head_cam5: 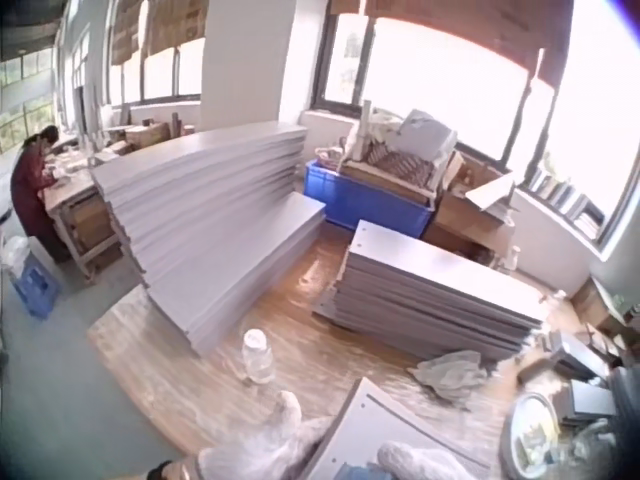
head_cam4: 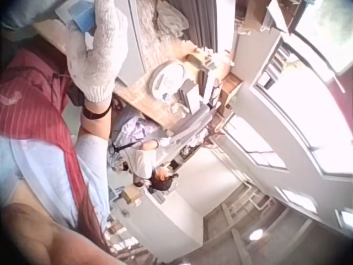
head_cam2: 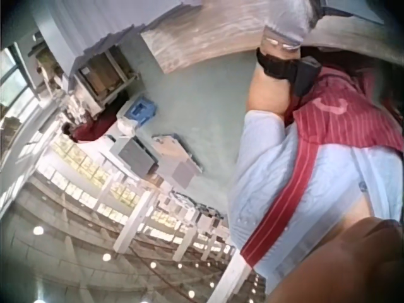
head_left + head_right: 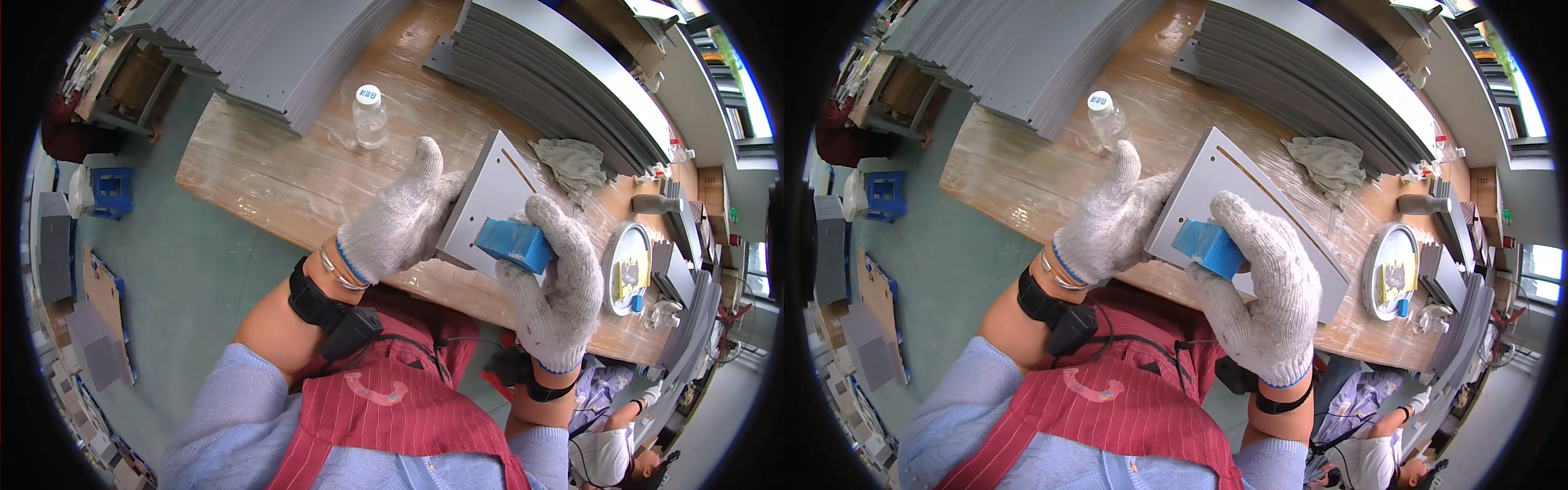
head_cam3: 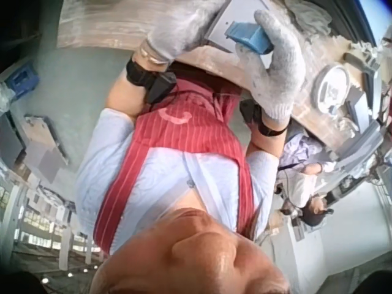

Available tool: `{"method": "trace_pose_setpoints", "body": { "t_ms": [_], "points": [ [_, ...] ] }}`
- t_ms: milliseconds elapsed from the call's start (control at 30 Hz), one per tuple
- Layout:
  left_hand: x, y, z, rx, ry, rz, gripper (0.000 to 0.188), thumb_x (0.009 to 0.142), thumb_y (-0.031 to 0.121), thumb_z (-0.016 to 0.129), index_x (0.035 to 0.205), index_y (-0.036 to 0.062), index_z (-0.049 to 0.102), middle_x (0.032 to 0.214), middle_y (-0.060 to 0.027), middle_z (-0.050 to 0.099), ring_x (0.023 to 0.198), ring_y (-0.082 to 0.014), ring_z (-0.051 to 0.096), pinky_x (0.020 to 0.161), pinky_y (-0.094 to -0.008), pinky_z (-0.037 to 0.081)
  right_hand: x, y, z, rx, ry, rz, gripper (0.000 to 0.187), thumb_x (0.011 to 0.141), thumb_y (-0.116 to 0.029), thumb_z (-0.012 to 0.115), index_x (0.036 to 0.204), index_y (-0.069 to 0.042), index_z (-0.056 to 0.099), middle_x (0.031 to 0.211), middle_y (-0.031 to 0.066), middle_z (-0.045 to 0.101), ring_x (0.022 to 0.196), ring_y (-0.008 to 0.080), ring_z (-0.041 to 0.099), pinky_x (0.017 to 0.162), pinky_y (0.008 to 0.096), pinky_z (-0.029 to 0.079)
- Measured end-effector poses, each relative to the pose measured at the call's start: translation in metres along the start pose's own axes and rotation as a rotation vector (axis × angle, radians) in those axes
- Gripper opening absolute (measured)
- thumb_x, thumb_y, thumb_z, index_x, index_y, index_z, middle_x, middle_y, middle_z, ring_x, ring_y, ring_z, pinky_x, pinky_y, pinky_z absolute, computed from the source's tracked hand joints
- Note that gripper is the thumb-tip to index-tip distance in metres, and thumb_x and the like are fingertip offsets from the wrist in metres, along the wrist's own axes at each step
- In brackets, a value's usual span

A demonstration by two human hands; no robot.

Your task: The person deburrs and cleans gray metal panels on a workbench. They use a small metal scraper to remove burrs from edges and corners, then wipe the panels with a cloth. The person also uses a blue sanding block to smooth edges and corners, flipping the panel to work on both sides. Finished panels are stacked on the left side of the table.

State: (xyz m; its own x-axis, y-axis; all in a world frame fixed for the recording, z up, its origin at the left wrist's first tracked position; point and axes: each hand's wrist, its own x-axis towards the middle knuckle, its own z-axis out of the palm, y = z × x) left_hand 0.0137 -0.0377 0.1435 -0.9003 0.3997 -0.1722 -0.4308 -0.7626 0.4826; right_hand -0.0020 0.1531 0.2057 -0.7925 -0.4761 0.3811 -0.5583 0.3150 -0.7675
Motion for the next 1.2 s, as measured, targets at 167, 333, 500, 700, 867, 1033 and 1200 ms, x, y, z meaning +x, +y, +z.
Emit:
{"method": "trace_pose_setpoints", "body": {
  "t_ms": [167, 333, 500, 700, 867, 1033, 1200],
  "points": [
    [-0.001, 0.0, -0.008, -0.023, -0.057, -0.015, 0.099, 0.095, 0.076, 0.026, 0.151, -0.0052, 0.033, 0.143, -0.0176, 0.05, 0.129, -0.0252, 0.05, 0.11, -0.0359, 0.039, 0.006, -0.011, 0.007, -0.148, -0.113, -0.061, 0.051, 0.074, -0.002, 0.077, 0.123, -0.002, 0.064, 0.103, 0.0173, 0.069, 0.09, 0.0304, 0.069, 0.075, 0.0359, 0.056],
    [-0.001, -0.001, -0.008, -0.028, -0.039, -0.001, 0.098, 0.096, 0.076, 0.025, 0.149, -0.0061, 0.035, 0.143, -0.0185, 0.05, 0.129, -0.0255, 0.05, 0.111, -0.0358, 0.039, 0.009, -0.019, 0.013, -0.231, -0.191, -0.058, 0.049, 0.074, -0.007, 0.078, 0.12, -0.003, 0.065, 0.1, 0.0187, 0.068, 0.089, 0.0355, 0.068, 0.078, 0.0394, 0.055],
    [-0.002, 0.003, -0.005, -0.062, -0.079, -0.019, 0.098, 0.095, 0.076, 0.023, 0.15, -0.0051, 0.035, 0.143, -0.0188, 0.05, 0.127, -0.0256, 0.052, 0.11, -0.0355, 0.039, 0.014, -0.023, 0.011, -0.27, -0.175, -0.012, 0.049, 0.072, -0.005, 0.077, 0.119, -0.003, 0.065, 0.1, 0.0166, 0.068, 0.088, 0.0335, 0.068, 0.076, 0.0386, 0.054],
    [-0.004, 0.004, -0.009, 0.01, -0.097, 0.005, 0.1, 0.095, 0.077, 0.022, 0.15, -0.0058, 0.033, 0.145, -0.0183, 0.048, 0.129, -0.0263, 0.05, 0.112, -0.0352, 0.038, 0.025, -0.021, 0.014, -0.302, -0.303, -0.083, 0.052, 0.068, 0.0, 0.077, 0.119, -0.002, 0.066, 0.097, 0.0145, 0.068, 0.083, 0.0259, 0.067, 0.072, 0.0328, 0.054],
    [-0.004, 0.007, 0.005, 0.029, 0.015, 0.015, 0.099, 0.097, 0.075, 0.021, 0.151, -0.0067, 0.031, 0.146, -0.0156, 0.047, 0.131, -0.0249, 0.048, 0.11, -0.0353, 0.039, 0.068, 0.012, 0.01, -0.298, -0.116, -0.051, 0.046, 0.079, -0.004, 0.074, 0.124, -0.005, 0.063, 0.099, 0.0121, 0.066, 0.081, 0.021, 0.064, 0.071, 0.0319, 0.053],
    [-0.001, -0.003, -0.015, 0.143, 0.066, 0.016, 0.079, 0.099, 0.059, 0.046, 0.144, -0.0055, 0.043, 0.128, -0.0119, 0.06, 0.116, -0.0209, 0.058, 0.101, -0.0327, 0.046, 0.106, 0.056, 0.0, -0.295, 0.008, 0.001, 0.042, 0.082, -0.008, 0.075, 0.123, -0.005, 0.064, 0.096, 0.0102, 0.066, 0.076, 0.019, 0.064, 0.071, 0.0318, 0.054],
    [0.009, 0.004, -0.004, 0.491, 0.217, 0.117, 0.053, 0.089, 0.017, 0.072, 0.134, -0.0039, 0.052, 0.114, -0.0084, 0.065, 0.104, -0.0142, 0.061, 0.093, -0.0295, 0.051, 0.09, 0.05, -0.005, -0.146, -0.001, 0.048, 0.045, 0.082, -0.006, 0.075, 0.125, -0.007, 0.065, 0.096, 0.0055, 0.065, 0.078, 0.0135, 0.061, 0.072, 0.0283, 0.053]
  ]
}}
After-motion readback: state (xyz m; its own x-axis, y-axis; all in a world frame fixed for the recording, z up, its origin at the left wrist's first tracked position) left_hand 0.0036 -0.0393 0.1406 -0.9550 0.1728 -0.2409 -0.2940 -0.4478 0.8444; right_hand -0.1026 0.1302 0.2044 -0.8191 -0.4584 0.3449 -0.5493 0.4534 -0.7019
